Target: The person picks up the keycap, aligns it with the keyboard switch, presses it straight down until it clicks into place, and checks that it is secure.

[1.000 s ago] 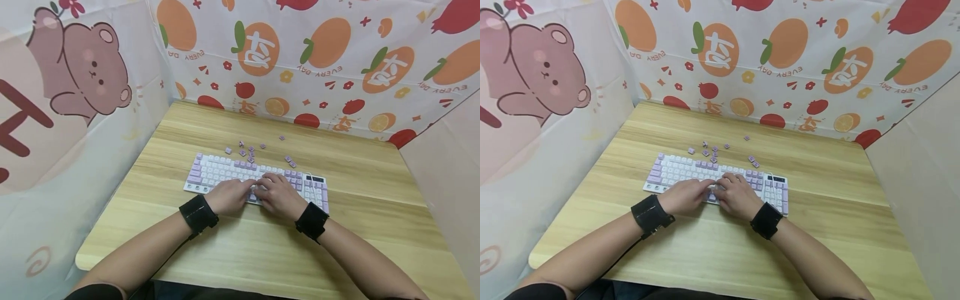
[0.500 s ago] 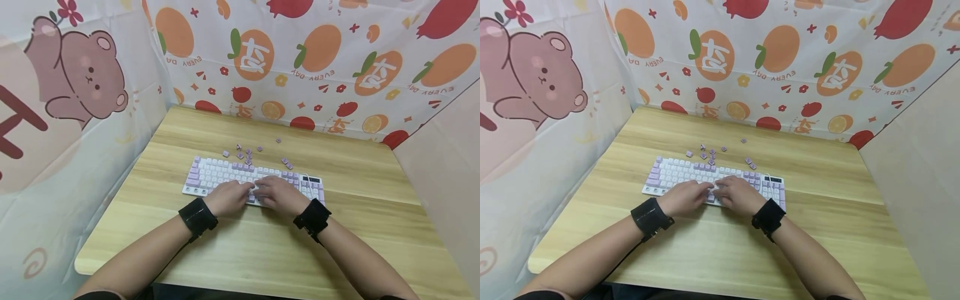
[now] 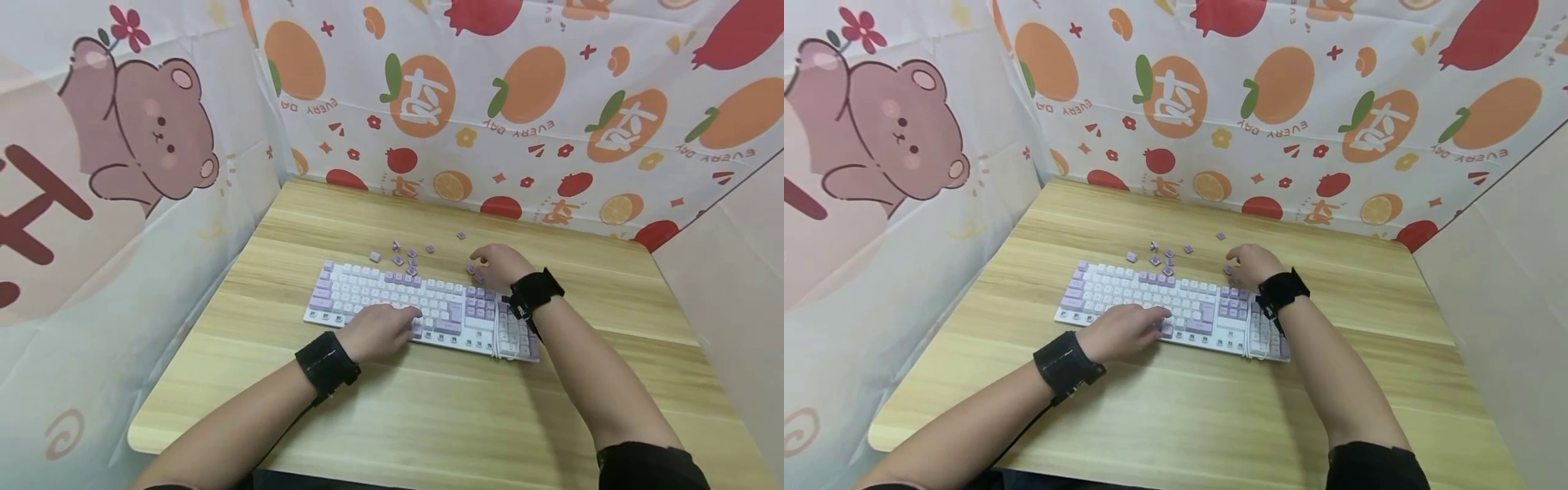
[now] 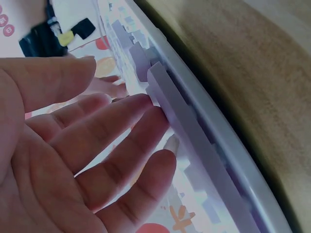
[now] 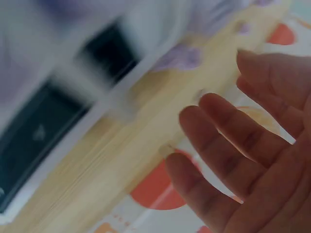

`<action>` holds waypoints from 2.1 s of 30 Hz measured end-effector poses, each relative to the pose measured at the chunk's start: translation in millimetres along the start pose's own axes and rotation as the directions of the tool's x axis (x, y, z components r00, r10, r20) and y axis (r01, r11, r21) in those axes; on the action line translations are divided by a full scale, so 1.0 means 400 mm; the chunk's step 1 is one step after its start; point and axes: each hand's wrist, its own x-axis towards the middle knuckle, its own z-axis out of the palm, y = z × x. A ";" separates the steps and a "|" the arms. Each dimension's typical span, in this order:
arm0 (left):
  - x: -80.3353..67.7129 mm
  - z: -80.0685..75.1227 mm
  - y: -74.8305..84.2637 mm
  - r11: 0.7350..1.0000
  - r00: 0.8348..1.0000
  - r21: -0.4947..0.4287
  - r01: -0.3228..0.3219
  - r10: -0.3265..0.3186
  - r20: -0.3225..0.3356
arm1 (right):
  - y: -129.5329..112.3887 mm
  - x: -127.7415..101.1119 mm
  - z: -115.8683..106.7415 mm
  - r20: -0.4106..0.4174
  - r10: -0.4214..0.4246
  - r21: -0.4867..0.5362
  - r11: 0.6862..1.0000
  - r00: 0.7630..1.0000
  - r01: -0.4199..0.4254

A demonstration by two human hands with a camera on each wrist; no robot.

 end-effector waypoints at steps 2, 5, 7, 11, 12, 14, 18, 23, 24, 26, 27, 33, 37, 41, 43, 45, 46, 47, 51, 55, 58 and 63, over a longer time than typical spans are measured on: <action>-0.001 -0.002 0.001 1.000 1.000 0.000 0.007 -0.007 -0.003 | 0.012 0.018 -0.002 0.052 0.035 -0.017 0.999 0.998 -0.035; 0.002 -0.004 0.000 1.000 1.000 0.010 0.004 -0.004 -0.004 | 0.018 0.042 -0.002 0.107 0.074 -0.011 0.997 0.991 -0.074; 0.003 -0.002 -0.001 1.000 1.000 0.013 0.003 -0.003 -0.005 | 0.019 0.057 0.003 0.133 0.090 -0.015 0.996 0.987 -0.088; 0.005 -0.002 -0.004 1.000 1.000 -0.001 0.016 -0.016 -0.007 | 0.009 0.077 0.013 0.164 0.101 -0.063 0.994 0.981 -0.092; 0.006 -0.002 -0.005 1.000 1.000 -0.002 0.020 -0.020 -0.009 | 0.004 0.081 0.015 0.163 0.098 -0.077 0.993 0.982 -0.086; 0.007 -0.001 -0.004 1.000 1.000 -0.006 0.025 -0.025 -0.011 | -0.003 0.082 0.018 0.157 0.090 -0.096 0.992 0.984 -0.076; 0.011 -0.002 -0.002 0.999 0.999 -0.014 0.032 -0.032 -0.006 | -0.012 0.083 0.020 0.138 0.069 -0.110 0.992 0.988 -0.054; 0.011 -0.002 -0.001 0.999 0.999 -0.023 0.037 -0.037 -0.002 | -0.009 0.084 0.016 0.129 0.023 -0.106 0.994 0.991 -0.009; 0.011 -0.002 -0.001 0.999 0.999 -0.021 0.035 -0.035 -0.004 | -0.007 0.083 0.013 0.115 0.007 -0.086 0.996 0.993 0.003; 0.010 -0.005 -0.001 0.999 0.999 -0.010 0.034 -0.034 -0.010 | -0.005 0.080 0.002 0.075 -0.032 -0.016 0.999 0.997 0.033; 0.010 -0.006 -0.002 0.999 0.999 -0.001 0.033 -0.033 -0.016 | -0.003 0.080 -0.005 0.048 -0.061 0.028 0.998 0.997 0.059; 0.014 -0.005 -0.003 0.999 0.999 0.017 0.028 -0.027 -0.033 | -0.006 0.024 -0.044 -0.008 -0.092 0.496 0.864 0.996 0.084; 0.015 0.000 -0.005 0.999 0.999 0.009 0.037 -0.037 -0.036 | -0.029 -0.035 -0.048 -0.033 -0.128 0.729 0.676 0.991 0.111; 0.018 0.000 -0.005 0.998 0.996 -0.019 0.060 -0.061 -0.058 | -0.065 -0.088 -0.041 -0.086 -0.217 0.853 0.488 0.972 0.184; 0.020 -0.002 -0.004 0.996 0.995 -0.046 0.070 -0.073 -0.068 | -0.086 -0.111 -0.035 -0.107 -0.251 0.889 0.410 0.962 0.206; 0.021 -0.007 -0.003 0.995 0.994 -0.070 0.076 -0.081 -0.078 | -0.102 -0.129 -0.029 -0.128 -0.270 0.910 0.351 0.954 0.221; 0.021 -0.010 -0.002 0.993 0.993 -0.085 0.078 -0.085 -0.084 | -0.109 -0.137 -0.025 -0.137 -0.273 0.914 0.336 0.952 0.228; 0.021 -0.012 -0.002 0.992 0.992 -0.093 0.081 -0.089 -0.092 | -0.115 -0.145 -0.022 -0.146 -0.273 0.916 0.325 0.951 0.234; 0.021 -0.023 0.006 0.988 0.982 -0.134 0.077 -0.099 -0.159 | -0.139 -0.170 -0.008 -0.192 -0.272 0.912 0.305 0.943 0.274; 0.021 -0.036 0.024 0.982 0.950 -0.187 -0.004 -0.055 -0.307 | -0.162 -0.195 0.006 -0.227 -0.268 0.906 0.293 0.936 0.304; 0.019 -0.047 0.046 0.962 0.902 -0.244 -0.120 0.003 -0.433 | -0.177 -0.211 0.013 -0.222 -0.256 0.915 0.278 0.941 0.291; 0.019 -0.056 0.071 0.900 0.816 -0.322 -0.293 0.060 -0.574 | -0.192 -0.216 0.022 -0.214 -0.325 0.936 0.201 0.921 0.288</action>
